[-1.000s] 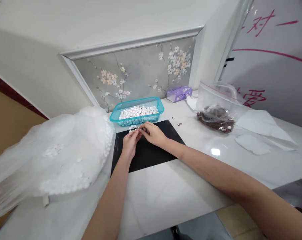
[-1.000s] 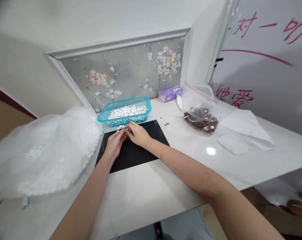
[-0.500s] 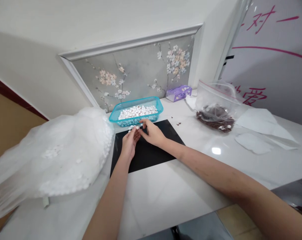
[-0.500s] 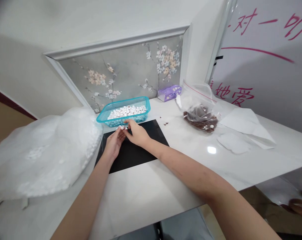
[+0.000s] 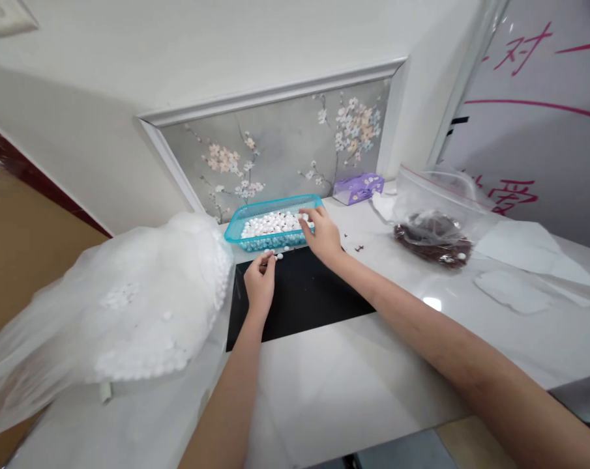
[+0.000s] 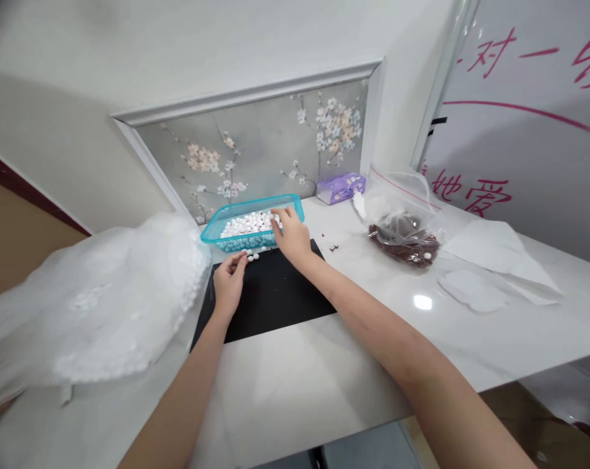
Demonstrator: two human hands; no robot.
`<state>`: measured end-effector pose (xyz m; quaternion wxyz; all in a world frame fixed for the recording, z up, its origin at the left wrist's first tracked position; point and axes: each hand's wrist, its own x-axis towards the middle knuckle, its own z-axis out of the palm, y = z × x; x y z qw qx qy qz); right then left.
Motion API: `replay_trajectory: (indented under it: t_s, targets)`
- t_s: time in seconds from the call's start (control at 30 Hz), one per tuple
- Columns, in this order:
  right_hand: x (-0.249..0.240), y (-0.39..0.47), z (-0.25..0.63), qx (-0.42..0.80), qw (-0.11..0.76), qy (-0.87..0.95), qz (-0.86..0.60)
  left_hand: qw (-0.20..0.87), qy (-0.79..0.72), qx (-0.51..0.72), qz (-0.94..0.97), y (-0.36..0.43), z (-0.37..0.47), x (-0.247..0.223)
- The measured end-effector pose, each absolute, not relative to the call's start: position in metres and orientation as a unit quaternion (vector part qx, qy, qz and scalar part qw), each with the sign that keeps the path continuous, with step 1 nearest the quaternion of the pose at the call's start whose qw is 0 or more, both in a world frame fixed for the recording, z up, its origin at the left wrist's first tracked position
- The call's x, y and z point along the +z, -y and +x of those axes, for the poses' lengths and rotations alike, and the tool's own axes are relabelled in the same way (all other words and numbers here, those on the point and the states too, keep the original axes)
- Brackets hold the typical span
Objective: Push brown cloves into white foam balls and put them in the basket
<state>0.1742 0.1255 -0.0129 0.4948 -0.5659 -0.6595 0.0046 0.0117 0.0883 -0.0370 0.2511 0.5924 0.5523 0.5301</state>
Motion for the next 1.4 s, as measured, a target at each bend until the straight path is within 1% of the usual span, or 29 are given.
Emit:
replay_trajectory:
  t_s: [0.07, 0.1, 0.17, 0.2, 0.27, 0.37, 0.43, 0.63, 0.73, 0.97, 1.13, 1.2, 1.33, 1.4]
  targets:
    - [-0.008, -0.131, 0.18, -0.005, 0.474, 0.637, -0.609, 0.123, -0.585, 0.489, 0.635, -0.089, 0.006, -0.037]
    - [-0.009, -0.131, 0.18, -0.01, 0.466, 0.633, -0.618, 0.077, -0.599, 0.468, 0.645, -0.089, 0.004, -0.037]
    - [-0.016, -0.124, 0.178, -0.022, 0.451, 0.647, -0.615, 0.03, -0.629, 0.424, 0.651, -0.091, 0.001, -0.039]
    - [-0.021, -0.119, 0.176, -0.025, 0.435, 0.665, -0.606, 0.026, -0.642, 0.404, 0.651, -0.092, 0.001, -0.04]
    - [-0.032, -0.111, 0.172, -0.011, 0.373, 0.712, -0.594, 0.033, -0.66, 0.375, 0.65, -0.093, 0.001, -0.043]
    - [-0.042, -0.11, 0.17, 0.022, 0.293, 0.744, -0.6, 0.044, -0.666, 0.359, 0.653, -0.093, 0.001, -0.045]
    - [-0.045, -0.115, 0.17, 0.033, 0.276, 0.745, -0.607, 0.046, -0.668, 0.354, 0.652, -0.091, 0.001, -0.044]
    - [-0.046, -0.122, 0.171, 0.045, 0.259, 0.752, -0.604, 0.044, -0.682, 0.347, 0.642, -0.085, 0.003, -0.036]
    - [-0.047, -0.121, 0.172, 0.049, 0.261, 0.754, -0.602, 0.037, -0.692, 0.34, 0.636, -0.085, 0.004, -0.034]
    - [-0.048, -0.121, 0.173, 0.064, 0.293, 0.74, -0.602, -0.013, -0.687, 0.257, 0.68, -0.087, 0.006, -0.037]
    - [-0.048, -0.121, 0.174, 0.075, 0.334, 0.728, -0.595, -0.02, -0.637, 0.249, 0.729, -0.089, 0.008, -0.04]
    - [-0.048, -0.122, 0.175, 0.083, 0.362, 0.72, -0.587, -0.022, -0.6, 0.258, 0.757, -0.088, 0.009, -0.039]
    - [-0.049, -0.123, 0.177, 0.121, 0.436, 0.693, -0.561, -0.035, -0.554, 0.315, 0.77, -0.081, 0.014, -0.035]
    - [-0.05, -0.124, 0.178, 0.156, 0.466, 0.675, -0.55, -0.018, -0.547, 0.291, 0.785, -0.077, 0.017, -0.033]
